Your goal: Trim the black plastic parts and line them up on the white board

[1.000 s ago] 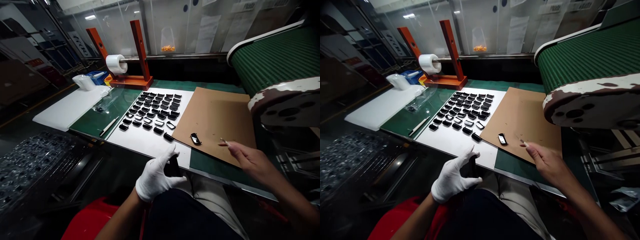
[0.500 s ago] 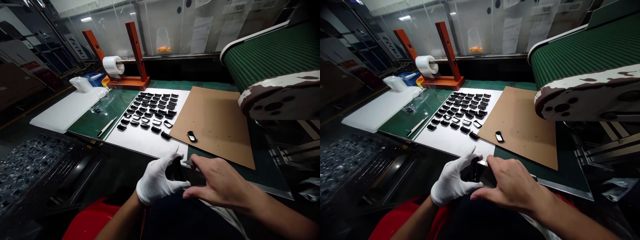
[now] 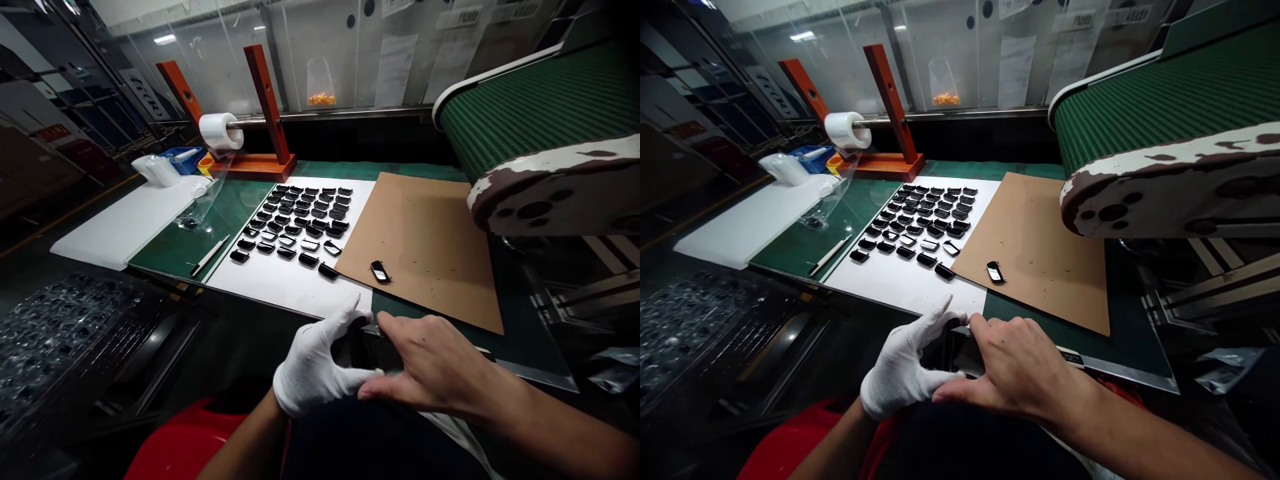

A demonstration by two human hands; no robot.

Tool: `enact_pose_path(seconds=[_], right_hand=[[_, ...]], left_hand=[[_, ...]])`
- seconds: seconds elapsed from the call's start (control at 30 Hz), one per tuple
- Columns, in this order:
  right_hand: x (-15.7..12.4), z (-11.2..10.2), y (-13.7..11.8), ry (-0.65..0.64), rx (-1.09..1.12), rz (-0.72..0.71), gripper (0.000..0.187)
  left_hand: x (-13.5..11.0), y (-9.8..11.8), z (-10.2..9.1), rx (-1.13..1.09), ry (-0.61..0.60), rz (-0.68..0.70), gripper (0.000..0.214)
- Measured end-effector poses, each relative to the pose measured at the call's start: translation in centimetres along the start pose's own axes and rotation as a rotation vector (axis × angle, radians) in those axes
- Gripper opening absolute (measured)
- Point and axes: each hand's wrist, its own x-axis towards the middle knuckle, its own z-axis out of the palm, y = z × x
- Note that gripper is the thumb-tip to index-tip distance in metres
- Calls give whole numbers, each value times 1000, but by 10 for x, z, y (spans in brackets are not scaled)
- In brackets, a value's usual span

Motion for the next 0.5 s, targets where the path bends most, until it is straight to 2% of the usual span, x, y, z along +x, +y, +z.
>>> enact_pose_path(seconds=[0.3, 0.5], right_hand=[[0, 4, -1, -34, 15, 15, 76], [-2, 10, -2, 13, -25, 21, 83]], left_hand=[[-2, -3, 4, -132, 20, -53, 83], [-4, -5, 7, -144, 47, -59, 81]])
